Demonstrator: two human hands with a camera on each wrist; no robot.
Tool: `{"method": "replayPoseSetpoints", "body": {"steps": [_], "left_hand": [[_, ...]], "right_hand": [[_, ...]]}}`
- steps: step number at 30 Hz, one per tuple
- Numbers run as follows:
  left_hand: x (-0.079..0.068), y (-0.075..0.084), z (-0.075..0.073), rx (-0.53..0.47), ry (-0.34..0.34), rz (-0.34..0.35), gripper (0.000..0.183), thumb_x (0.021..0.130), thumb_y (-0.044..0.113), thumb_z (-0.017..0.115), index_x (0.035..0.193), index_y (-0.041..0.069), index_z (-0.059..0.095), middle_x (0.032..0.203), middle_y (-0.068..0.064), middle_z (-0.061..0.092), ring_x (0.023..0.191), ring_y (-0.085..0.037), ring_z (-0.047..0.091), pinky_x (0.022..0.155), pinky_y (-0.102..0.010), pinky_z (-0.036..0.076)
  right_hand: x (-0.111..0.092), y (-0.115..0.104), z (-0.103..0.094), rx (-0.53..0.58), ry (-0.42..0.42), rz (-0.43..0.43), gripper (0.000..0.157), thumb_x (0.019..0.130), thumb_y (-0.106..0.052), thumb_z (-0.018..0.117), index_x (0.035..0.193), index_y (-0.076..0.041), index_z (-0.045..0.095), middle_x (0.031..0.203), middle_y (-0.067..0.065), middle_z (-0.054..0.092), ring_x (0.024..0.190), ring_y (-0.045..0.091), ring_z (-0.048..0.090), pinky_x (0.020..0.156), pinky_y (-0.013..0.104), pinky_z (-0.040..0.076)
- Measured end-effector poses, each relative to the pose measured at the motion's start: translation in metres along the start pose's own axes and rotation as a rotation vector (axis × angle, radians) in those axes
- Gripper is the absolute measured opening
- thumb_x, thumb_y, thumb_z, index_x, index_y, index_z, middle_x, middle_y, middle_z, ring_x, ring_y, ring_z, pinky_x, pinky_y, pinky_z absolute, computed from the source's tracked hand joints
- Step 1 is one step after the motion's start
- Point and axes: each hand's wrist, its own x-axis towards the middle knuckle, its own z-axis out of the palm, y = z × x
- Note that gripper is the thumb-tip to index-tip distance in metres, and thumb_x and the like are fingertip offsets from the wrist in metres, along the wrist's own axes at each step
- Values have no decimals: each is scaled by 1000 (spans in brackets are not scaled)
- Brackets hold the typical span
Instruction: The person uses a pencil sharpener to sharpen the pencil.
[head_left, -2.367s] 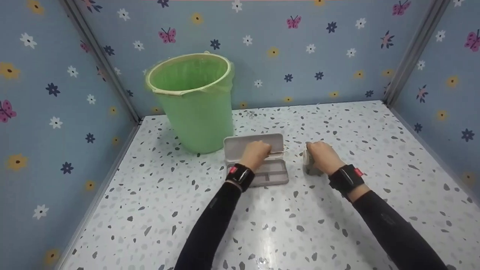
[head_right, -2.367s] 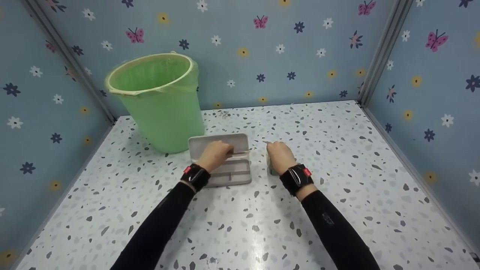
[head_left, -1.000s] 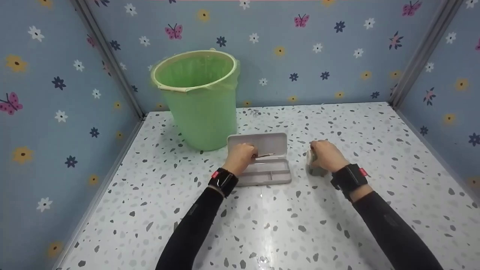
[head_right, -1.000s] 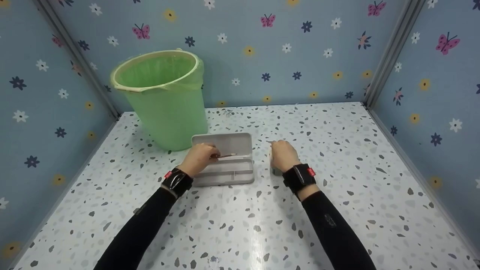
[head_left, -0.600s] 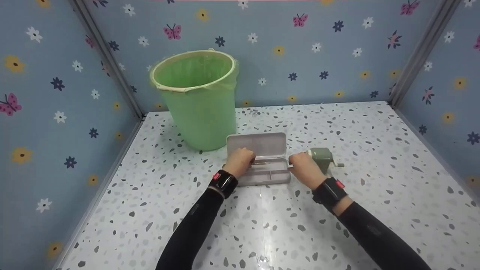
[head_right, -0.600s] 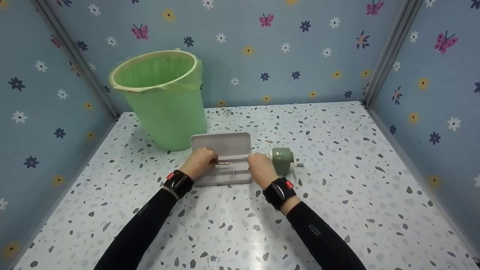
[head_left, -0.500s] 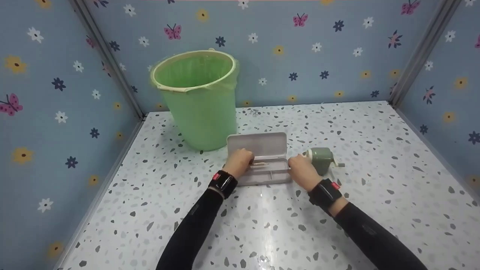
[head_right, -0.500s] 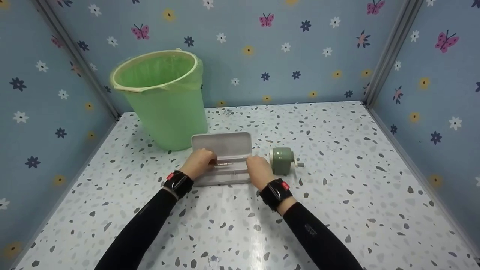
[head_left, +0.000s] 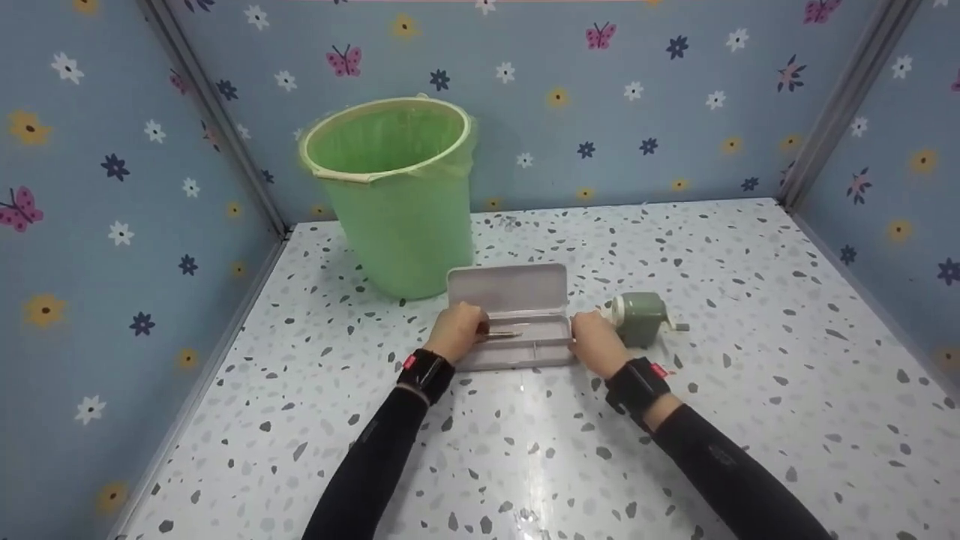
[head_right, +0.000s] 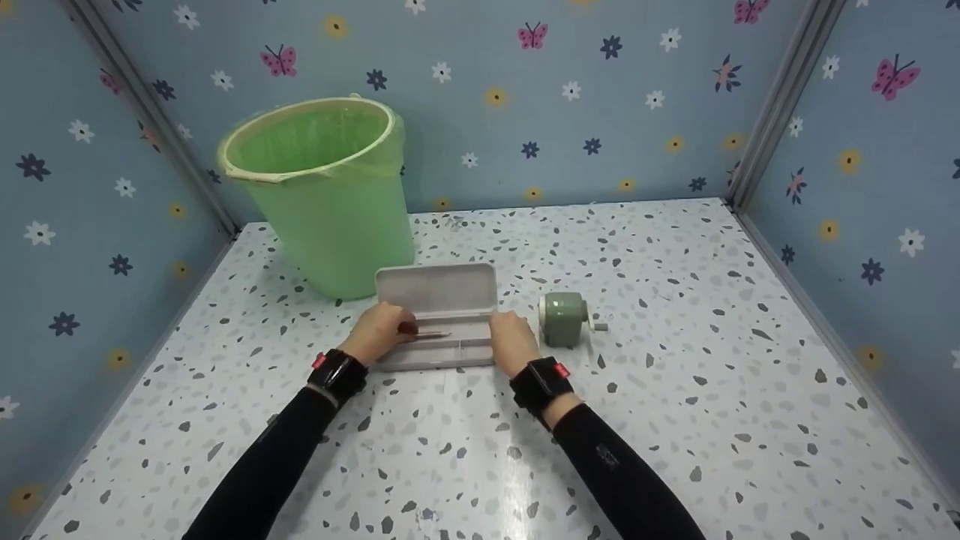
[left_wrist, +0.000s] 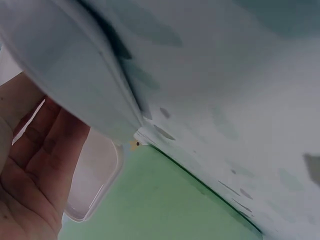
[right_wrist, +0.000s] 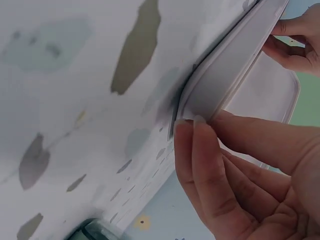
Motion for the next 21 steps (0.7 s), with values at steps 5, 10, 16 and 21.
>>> {"method": "replayPoseSetpoints", "body": {"steps": [5,10,16,21], "left_hand": [[-8,-12,-4,-42,-13,-50,6,79,7,78,85,7,76,87,-9,76,82,-27,71,82,-38,58],[-12,-18,-7,-54,-3,-51,7,78,6,78,85,7,76,86,-9,76,82,-26,71,82,-39,58],[-13,-19,-9,11,0,-3,5,78,3,78,83,5,76,83,-8,75,79,-27,71,77,-40,58],[-11,-15,-13,45,-30,-9,10,81,12,78,89,6,77,87,-9,76,81,-27,71,79,-40,58]], "right_hand": [[1,-10,4,44,-22,19,9,78,3,73,86,5,70,78,17,72,71,29,67,70,42,58],[0,-14,5,54,-13,5,8,78,4,73,85,5,69,77,16,71,70,28,66,69,42,58],[-2,-8,1,62,13,-79,11,79,0,74,87,6,70,80,17,71,72,28,66,70,42,57],[-3,6,-22,71,99,-166,14,82,-3,74,94,4,70,86,17,72,78,29,67,74,43,57]]}}
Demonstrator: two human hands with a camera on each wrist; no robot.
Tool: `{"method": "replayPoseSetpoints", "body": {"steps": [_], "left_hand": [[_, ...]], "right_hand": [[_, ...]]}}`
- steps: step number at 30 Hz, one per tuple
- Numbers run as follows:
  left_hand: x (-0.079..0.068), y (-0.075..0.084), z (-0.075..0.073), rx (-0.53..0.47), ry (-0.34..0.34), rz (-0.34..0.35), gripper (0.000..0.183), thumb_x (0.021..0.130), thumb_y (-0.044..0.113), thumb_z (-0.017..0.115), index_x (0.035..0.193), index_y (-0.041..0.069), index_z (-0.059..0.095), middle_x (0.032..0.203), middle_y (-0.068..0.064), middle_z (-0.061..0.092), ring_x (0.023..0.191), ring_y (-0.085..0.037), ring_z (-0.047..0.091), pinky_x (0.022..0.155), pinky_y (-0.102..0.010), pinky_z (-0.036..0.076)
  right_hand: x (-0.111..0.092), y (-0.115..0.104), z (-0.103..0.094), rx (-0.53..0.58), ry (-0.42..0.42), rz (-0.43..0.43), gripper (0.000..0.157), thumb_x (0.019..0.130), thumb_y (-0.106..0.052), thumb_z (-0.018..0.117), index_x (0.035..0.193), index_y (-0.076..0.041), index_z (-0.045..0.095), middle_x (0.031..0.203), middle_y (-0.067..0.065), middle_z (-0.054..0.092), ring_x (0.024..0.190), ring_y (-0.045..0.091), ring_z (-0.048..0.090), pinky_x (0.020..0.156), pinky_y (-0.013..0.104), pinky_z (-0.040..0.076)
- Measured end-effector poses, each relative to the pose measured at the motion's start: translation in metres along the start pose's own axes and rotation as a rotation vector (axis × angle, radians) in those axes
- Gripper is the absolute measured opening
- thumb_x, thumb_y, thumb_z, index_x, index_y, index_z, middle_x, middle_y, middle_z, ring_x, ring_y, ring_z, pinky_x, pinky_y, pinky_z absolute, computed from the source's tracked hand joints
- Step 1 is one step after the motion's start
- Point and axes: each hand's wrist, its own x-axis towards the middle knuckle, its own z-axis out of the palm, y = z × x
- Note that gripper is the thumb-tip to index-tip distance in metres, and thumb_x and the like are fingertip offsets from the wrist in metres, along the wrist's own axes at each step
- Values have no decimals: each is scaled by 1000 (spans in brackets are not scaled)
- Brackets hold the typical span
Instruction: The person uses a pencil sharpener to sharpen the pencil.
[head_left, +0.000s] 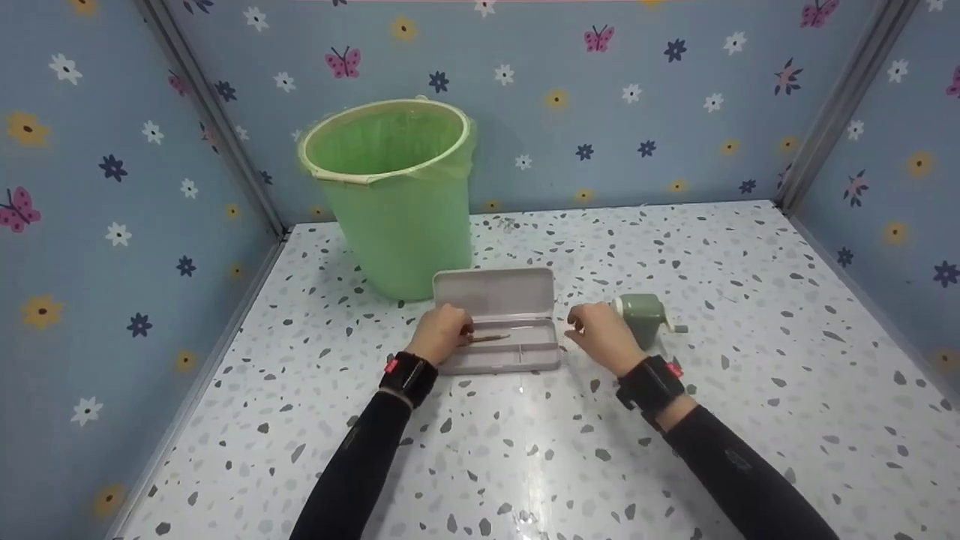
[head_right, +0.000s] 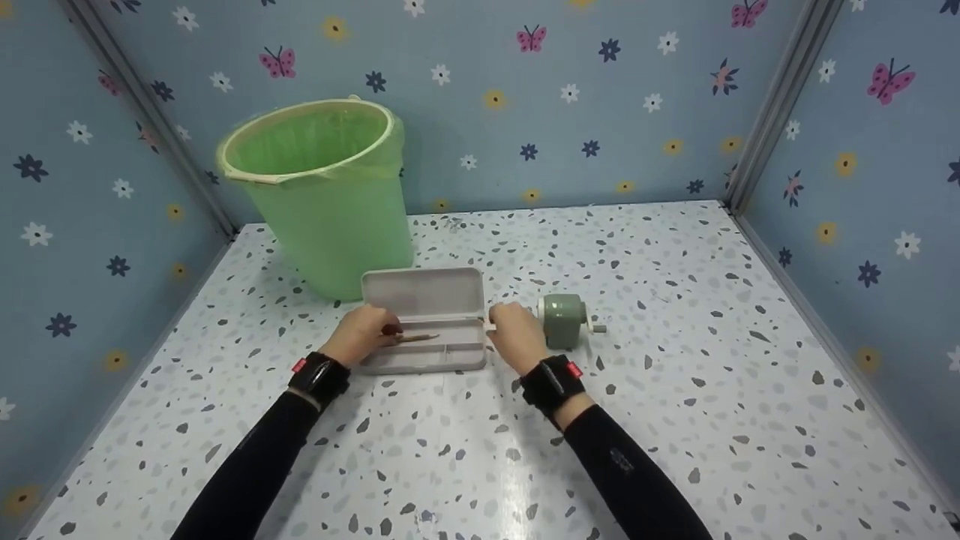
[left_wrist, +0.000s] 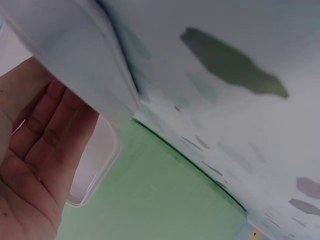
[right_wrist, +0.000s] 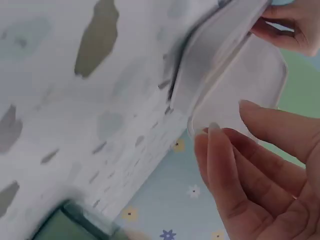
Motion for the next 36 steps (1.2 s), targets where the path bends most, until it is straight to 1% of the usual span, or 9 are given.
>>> {"method": "replayPoseSetpoints", "body": {"steps": [3,6,10,15,18,20,23,29,36], "left_hand": [[2,6,-4,0,0,7,16,81,17,78,93,6,76,90,-10,76,83,-28,71,81,-41,58],[5,16,-5,-46,21,43,25,80,19,79,101,6,75,98,-11,76,90,-28,71,85,-41,57],[10,36,-4,-164,33,104,41,81,20,79,118,6,69,112,-11,73,102,-26,69,93,-38,55],[18,67,2,-330,45,162,54,81,21,79,129,5,61,128,-11,67,115,-25,65,102,-36,51],[23,85,10,-441,39,162,60,81,21,80,134,5,58,134,-12,63,120,-25,62,106,-35,48],[25,96,17,-512,33,144,63,80,22,80,136,6,56,135,-12,62,121,-26,61,106,-34,48],[30,111,27,-576,26,106,66,80,23,81,138,5,55,135,-11,62,120,-26,61,105,-34,49],[39,134,44,-616,35,74,69,81,22,81,140,1,51,135,-16,62,122,-28,61,105,-32,49],[46,146,53,-622,26,62,71,80,20,82,140,-2,50,137,-17,60,125,-28,59,105,-30,49]], "right_hand": [[-1,11,-20,-9,63,-48,16,83,-3,74,97,4,70,93,19,72,87,33,67,80,46,56],[-3,26,-38,-16,88,-47,28,80,-5,78,105,4,69,106,22,70,102,39,63,91,50,53],[-7,49,-57,0,20,18,53,73,-7,84,120,5,63,124,26,62,120,44,52,104,56,44],[-8,65,-65,-16,-87,84,70,67,0,85,130,6,55,133,31,54,126,48,47,108,59,40],[-5,68,-63,-24,-132,121,72,65,7,82,132,8,53,130,31,56,123,48,51,107,59,41],[-4,70,-61,-16,-156,143,72,65,11,80,131,9,53,128,31,58,121,47,54,106,59,42],[-3,71,-59,-6,-172,165,68,65,13,78,129,10,54,126,31,60,119,46,56,106,58,43],[-2,71,-59,-11,-178,180,63,67,14,77,126,10,56,122,30,61,116,45,58,104,58,45],[-2,67,-64,4,-178,133,61,66,12,79,124,10,57,118,30,63,111,44,60,100,56,48]]}}
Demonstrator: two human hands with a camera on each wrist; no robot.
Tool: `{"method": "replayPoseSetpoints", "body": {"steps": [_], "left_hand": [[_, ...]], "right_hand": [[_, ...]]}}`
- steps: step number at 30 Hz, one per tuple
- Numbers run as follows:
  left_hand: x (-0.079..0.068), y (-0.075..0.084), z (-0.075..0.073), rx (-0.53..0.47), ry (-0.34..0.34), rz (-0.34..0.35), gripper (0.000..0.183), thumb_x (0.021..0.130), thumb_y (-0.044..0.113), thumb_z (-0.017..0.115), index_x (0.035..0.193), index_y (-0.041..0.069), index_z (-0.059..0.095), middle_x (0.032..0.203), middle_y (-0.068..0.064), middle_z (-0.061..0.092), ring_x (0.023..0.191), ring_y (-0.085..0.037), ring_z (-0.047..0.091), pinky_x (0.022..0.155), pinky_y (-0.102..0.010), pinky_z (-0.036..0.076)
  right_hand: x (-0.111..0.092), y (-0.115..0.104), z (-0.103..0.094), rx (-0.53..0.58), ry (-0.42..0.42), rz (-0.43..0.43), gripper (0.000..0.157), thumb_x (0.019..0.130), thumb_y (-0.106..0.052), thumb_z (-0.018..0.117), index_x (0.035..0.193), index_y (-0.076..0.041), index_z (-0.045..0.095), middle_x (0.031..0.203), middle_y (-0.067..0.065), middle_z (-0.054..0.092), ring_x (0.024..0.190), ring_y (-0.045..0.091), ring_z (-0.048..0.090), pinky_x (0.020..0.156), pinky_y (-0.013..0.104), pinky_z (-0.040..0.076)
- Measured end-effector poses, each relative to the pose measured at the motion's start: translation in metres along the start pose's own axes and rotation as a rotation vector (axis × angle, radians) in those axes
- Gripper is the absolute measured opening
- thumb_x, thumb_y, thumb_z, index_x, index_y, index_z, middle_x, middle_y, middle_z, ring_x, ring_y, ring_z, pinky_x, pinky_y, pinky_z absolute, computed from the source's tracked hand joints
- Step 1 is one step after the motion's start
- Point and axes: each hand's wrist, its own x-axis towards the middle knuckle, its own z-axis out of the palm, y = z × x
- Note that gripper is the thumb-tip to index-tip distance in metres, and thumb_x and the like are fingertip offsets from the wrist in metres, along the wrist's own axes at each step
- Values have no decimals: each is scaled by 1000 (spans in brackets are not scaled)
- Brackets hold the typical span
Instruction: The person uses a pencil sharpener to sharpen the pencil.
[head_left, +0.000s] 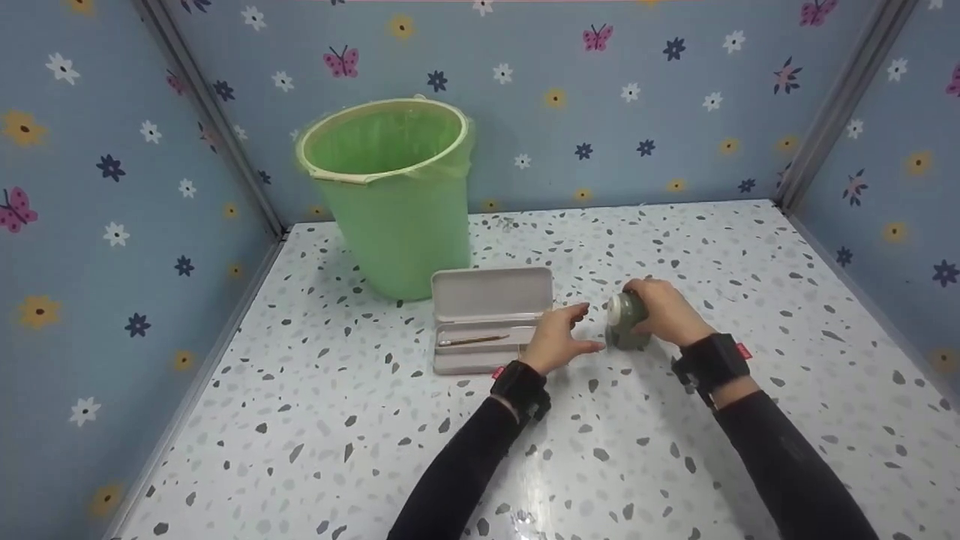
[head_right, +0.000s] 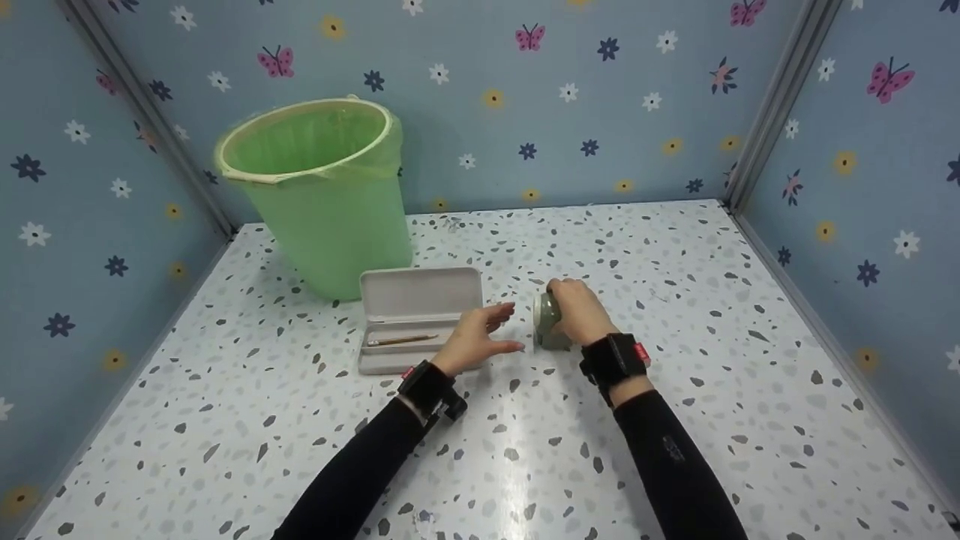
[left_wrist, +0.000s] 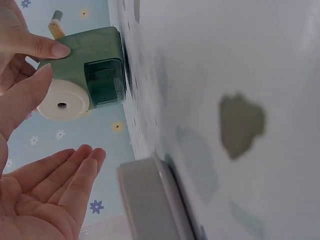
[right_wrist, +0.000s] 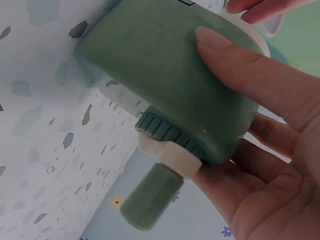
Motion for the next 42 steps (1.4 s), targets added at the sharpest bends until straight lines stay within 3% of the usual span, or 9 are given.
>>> {"method": "replayPoseSetpoints", "body": {"steps": [7,14,18,21,24,27,30,36,42], "left_hand": [[2,5,4,-52,15,7,69,76,18,84,136,2,55,137,-14,61,126,-25,59,105,-29,48],[2,5,8,-160,23,34,60,74,15,86,128,4,61,130,-9,66,122,-20,62,103,-23,48],[3,3,7,-233,-9,51,59,75,14,85,128,4,61,129,-9,66,120,-19,63,100,-18,49],[3,0,3,-282,-61,52,60,76,14,84,130,4,60,130,-10,65,121,-18,63,100,-19,49],[3,-4,-3,-332,-129,58,60,77,13,83,131,6,59,131,-9,65,120,-17,63,101,-21,50],[3,-10,-11,-391,-208,74,58,78,9,81,132,6,59,131,-10,65,118,-18,64,100,-23,51],[4,-17,-19,-441,-288,94,55,81,5,78,132,5,59,129,-12,66,116,-18,65,99,-24,51],[3,-27,-38,-451,-429,110,45,86,3,72,128,-2,59,126,-19,66,112,-18,66,99,-27,52],[3,-35,-52,-479,-557,127,36,90,-2,63,124,-12,55,121,-27,65,100,-10,67,98,-31,53]], "right_hand": [[-7,-17,-9,-7,35,-115,59,64,11,80,120,12,59,113,29,65,105,44,62,95,56,51],[-14,-35,-16,10,25,-162,55,64,10,80,116,10,61,109,25,67,102,40,63,92,54,52],[-17,-41,-20,-7,38,-181,52,63,8,81,111,9,63,104,23,69,96,37,64,88,52,53],[-17,-44,-24,-14,16,-169,50,65,3,82,112,9,64,103,22,70,94,35,65,86,51,53],[-18,-44,-29,-3,-30,-177,50,74,-5,81,118,8,62,106,22,70,96,34,66,85,50,55],[-19,-41,-35,26,-65,-242,44,86,-7,72,127,5,59,114,23,68,100,35,67,87,50,56],[-21,-38,-41,69,-90,-339,39,92,1,61,131,1,58,123,21,66,104,35,67,90,49,57],[-30,-37,-47,55,-104,-551,50,88,18,52,125,-12,65,131,14,62,118,34,62,95,46,55],[-40,-45,-39,-137,-37,-689,70,76,23,65,130,-22,64,142,15,53,121,37,59,90,45,58]]}}
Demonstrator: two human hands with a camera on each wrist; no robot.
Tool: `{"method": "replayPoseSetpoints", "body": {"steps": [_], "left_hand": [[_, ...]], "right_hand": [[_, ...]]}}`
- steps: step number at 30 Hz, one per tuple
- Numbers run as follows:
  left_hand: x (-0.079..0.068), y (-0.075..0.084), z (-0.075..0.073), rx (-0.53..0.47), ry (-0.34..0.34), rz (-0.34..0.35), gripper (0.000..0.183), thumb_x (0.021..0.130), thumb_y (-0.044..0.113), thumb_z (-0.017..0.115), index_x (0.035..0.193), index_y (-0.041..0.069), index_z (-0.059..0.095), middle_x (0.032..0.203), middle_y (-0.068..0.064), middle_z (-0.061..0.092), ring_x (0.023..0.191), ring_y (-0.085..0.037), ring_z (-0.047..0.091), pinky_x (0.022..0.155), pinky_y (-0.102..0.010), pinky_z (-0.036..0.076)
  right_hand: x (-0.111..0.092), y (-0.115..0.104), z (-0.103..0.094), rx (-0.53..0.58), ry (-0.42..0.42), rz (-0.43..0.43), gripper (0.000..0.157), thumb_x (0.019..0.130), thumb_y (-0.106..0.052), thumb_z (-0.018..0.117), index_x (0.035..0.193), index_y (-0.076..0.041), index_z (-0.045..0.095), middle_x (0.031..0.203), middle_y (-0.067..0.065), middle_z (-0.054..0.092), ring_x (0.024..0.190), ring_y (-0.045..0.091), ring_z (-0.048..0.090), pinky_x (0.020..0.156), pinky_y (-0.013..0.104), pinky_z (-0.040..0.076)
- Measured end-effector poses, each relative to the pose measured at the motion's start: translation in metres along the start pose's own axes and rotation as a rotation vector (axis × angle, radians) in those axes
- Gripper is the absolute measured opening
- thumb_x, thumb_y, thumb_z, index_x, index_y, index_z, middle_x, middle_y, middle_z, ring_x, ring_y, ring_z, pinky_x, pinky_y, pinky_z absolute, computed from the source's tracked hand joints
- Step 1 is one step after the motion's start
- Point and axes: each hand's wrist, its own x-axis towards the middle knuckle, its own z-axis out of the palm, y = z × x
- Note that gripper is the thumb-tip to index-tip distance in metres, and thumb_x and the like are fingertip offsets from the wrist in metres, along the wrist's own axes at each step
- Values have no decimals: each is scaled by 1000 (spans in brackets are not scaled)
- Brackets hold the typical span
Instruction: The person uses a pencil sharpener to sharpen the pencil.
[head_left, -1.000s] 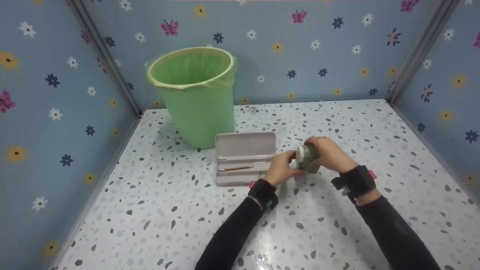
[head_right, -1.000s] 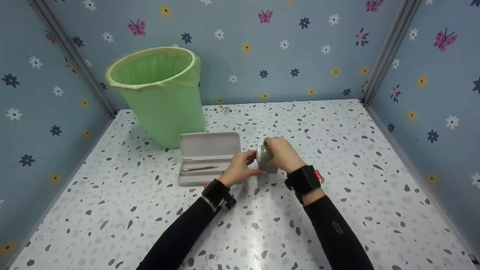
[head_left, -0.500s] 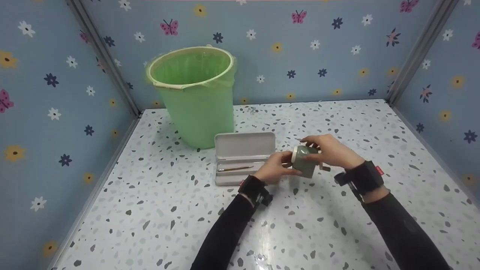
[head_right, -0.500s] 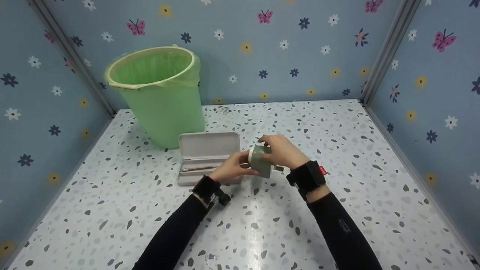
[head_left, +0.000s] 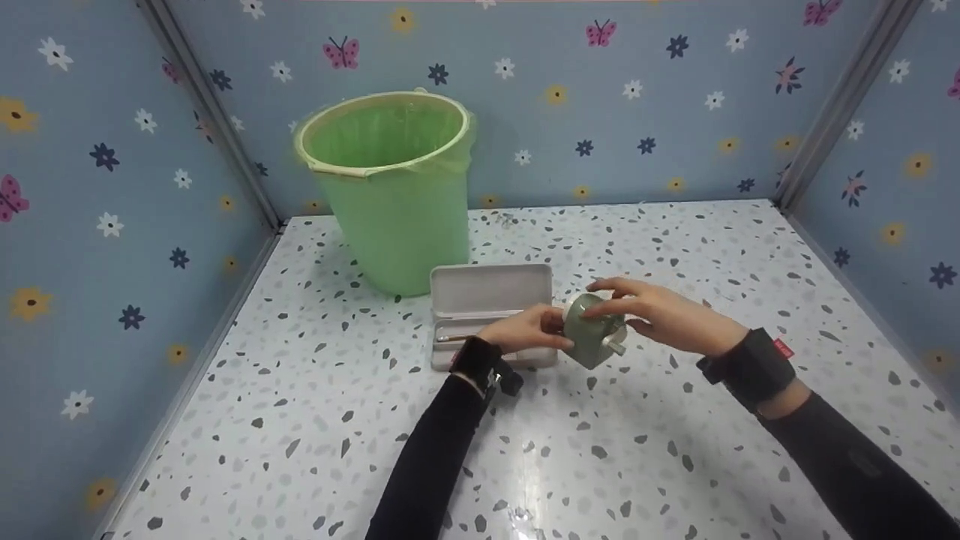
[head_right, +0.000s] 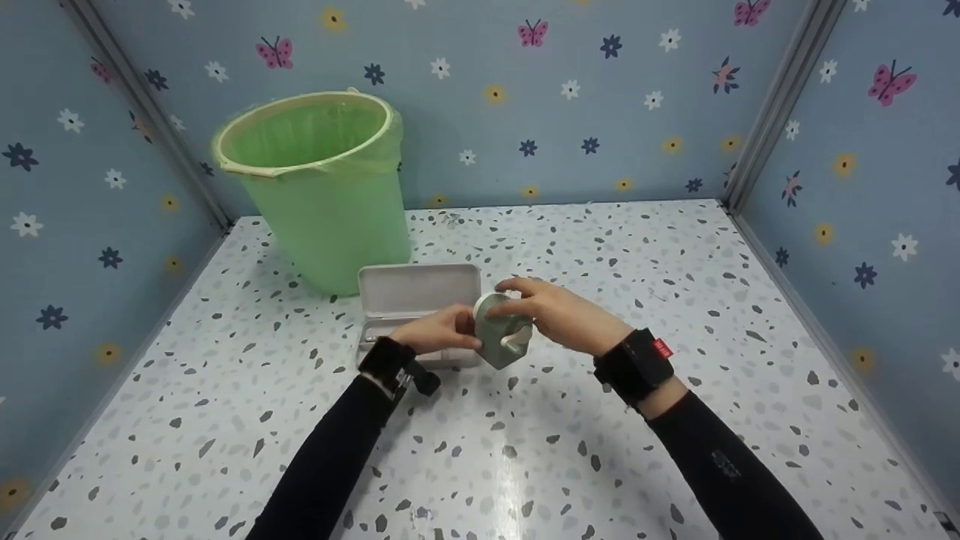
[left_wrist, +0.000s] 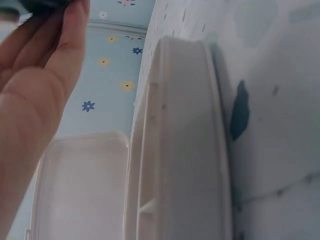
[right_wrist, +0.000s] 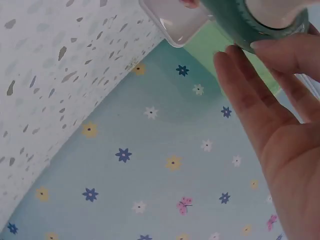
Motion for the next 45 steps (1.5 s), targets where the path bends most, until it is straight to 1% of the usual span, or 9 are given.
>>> {"method": "replayPoseSetpoints", "body": {"steps": [5,9,15,20,24,29,34,38,45], "left_hand": [[-5,-1,-6,-11,-91,-9,33,91,-3,59,121,-15,56,111,-17,71,94,-7,67,95,-28,53],[-7,-3,-8,22,-136,-9,32,89,-4,59,119,-16,55,105,-9,71,92,-6,65,93,-25,52],[-10,-3,-13,88,-128,-48,29,90,-1,60,115,-14,57,96,4,67,88,-2,61,86,-18,51],[-11,0,-16,9,-120,-6,42,92,0,60,133,-6,53,124,-14,67,110,-14,65,102,-30,50],[-14,12,-14,18,-26,47,64,87,0,67,146,1,42,149,-16,49,136,-22,50,116,-36,38],[-10,26,-3,223,203,98,83,79,11,80,150,5,37,157,-8,38,146,-20,36,121,-33,29],[-2,34,14,363,373,102,89,72,22,89,147,8,44,152,-6,47,142,-19,42,118,-29,33],[3,35,23,402,440,79,82,67,23,91,140,10,54,141,-3,59,132,-16,53,114,-28,40],[8,29,29,416,532,89,63,74,18,87,131,7,61,130,-5,66,121,-17,61,105,-23,47]], "right_hand": [[6,-7,11,-268,69,-180,67,72,7,79,129,-24,65,139,4,59,121,28,58,92,42,57],[9,-13,17,-381,33,-257,65,71,-1,80,130,-24,64,143,1,57,129,31,53,102,48,51],[17,-14,18,-380,25,-335,57,71,-1,80,124,-17,65,136,4,63,128,31,56,104,46,50],[20,-6,20,-320,27,-310,65,61,2,85,122,-8,65,126,12,66,117,32,63,95,44,56],[22,3,19,-272,10,-181,75,51,1,89,121,-4,62,117,15,64,103,30,66,87,42,59],[28,14,12,-273,-26,-38,71,49,-5,92,113,0,62,106,14,64,95,28,64,87,42,58],[35,20,7,-252,-61,59,58,52,-11,88,103,-2,63,94,10,60,85,24,57,79,39,55],[40,22,6,-220,-71,128,50,56,-15,87,98,-2,64,90,10,59,84,25,56,77,40,53],[46,27,8,-123,-72,201,51,61,-22,88,100,1,66,94,13,61,88,29,59,77,42,55]]}}
